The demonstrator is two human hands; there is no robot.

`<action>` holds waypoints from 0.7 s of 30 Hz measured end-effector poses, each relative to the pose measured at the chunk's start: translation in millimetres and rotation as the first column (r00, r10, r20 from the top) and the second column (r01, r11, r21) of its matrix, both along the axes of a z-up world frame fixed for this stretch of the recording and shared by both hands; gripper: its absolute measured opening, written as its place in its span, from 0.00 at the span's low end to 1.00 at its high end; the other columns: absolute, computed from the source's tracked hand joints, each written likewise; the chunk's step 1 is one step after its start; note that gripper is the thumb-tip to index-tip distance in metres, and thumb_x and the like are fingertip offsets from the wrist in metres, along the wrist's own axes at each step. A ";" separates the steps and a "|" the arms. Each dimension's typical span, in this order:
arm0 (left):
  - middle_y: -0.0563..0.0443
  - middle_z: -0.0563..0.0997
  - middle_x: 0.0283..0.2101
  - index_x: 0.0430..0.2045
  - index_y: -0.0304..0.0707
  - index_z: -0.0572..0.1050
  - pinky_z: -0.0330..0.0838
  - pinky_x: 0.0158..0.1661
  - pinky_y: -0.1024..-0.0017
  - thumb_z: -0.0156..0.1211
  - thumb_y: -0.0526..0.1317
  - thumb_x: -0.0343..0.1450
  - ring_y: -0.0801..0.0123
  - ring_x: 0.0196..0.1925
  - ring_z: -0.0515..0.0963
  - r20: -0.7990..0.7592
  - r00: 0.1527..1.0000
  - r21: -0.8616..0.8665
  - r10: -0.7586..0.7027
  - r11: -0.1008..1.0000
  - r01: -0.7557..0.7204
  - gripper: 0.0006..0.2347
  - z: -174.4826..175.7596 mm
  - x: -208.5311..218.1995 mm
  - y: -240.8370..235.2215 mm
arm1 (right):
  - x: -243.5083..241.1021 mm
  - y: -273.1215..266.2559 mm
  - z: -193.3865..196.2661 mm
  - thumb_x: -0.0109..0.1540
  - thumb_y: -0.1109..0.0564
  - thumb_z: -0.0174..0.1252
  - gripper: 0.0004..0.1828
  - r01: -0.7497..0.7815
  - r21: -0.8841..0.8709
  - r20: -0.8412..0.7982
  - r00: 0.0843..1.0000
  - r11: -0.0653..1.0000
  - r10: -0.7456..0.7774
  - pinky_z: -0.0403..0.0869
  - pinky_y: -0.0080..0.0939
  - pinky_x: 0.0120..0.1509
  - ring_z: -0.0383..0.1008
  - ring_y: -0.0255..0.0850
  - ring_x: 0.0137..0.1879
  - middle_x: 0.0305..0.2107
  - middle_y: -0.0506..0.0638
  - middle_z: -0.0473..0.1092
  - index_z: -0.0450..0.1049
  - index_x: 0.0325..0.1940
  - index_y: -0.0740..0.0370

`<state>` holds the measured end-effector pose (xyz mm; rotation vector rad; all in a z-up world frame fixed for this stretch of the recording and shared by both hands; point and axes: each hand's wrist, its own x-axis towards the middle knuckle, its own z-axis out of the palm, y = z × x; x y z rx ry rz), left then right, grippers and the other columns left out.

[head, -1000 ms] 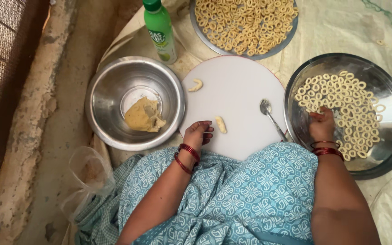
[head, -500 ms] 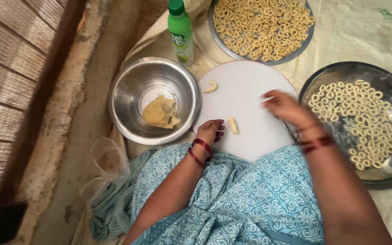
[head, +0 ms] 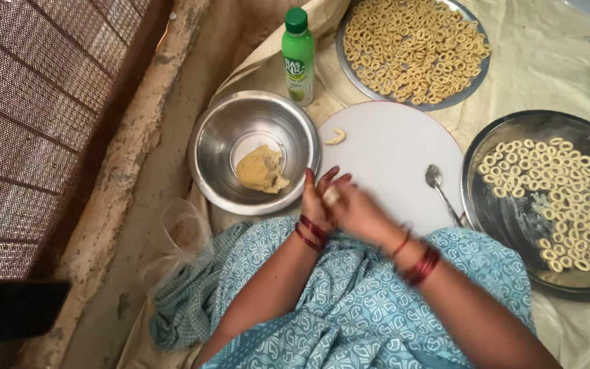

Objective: The person rolls small pieces of dough into thin ropes on a white board, then joins the ends to form ring shapes and places them on a metal tray. The process is repeated continuously with dough taken from a metal bowl.

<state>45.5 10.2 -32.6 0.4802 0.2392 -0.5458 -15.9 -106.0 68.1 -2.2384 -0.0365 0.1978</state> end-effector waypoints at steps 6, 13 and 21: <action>0.41 0.56 0.73 0.73 0.48 0.50 0.55 0.65 0.47 0.29 0.77 0.62 0.49 0.73 0.56 0.190 0.980 -0.039 -0.061 0.997 0.070 0.47 60.6 -28.5 16.0 | -5.1 52.7 -59.9 0.76 0.50 0.41 0.37 -0.051 -0.088 0.497 0.863 0.995 0.089 0.51 0.68 0.74 0.43 0.79 0.76 0.73 0.85 0.41 0.43 0.78 0.83; 0.46 0.53 0.79 0.75 0.44 0.49 0.46 0.74 0.56 0.35 0.76 0.69 0.56 0.80 0.50 0.426 0.865 -0.018 -0.263 0.954 0.299 0.44 62.4 -66.8 5.3 | 72.3 -9.7 -89.1 0.72 0.40 0.36 0.38 0.361 -0.311 0.146 0.932 0.879 -0.331 0.39 0.67 0.78 0.28 0.74 0.79 0.74 0.79 0.34 0.45 0.73 0.75; 0.55 0.66 0.66 0.66 0.58 0.62 0.61 0.64 0.51 0.40 0.74 0.74 0.62 0.68 0.65 0.175 0.984 -0.461 0.024 0.885 0.061 0.32 23.7 -12.5 22.7 | -74.5 80.0 -28.4 0.73 0.43 0.26 0.38 -0.165 -0.136 0.462 0.862 0.977 0.210 0.37 0.66 0.80 0.31 0.72 0.81 0.75 0.79 0.37 0.39 0.79 0.76</action>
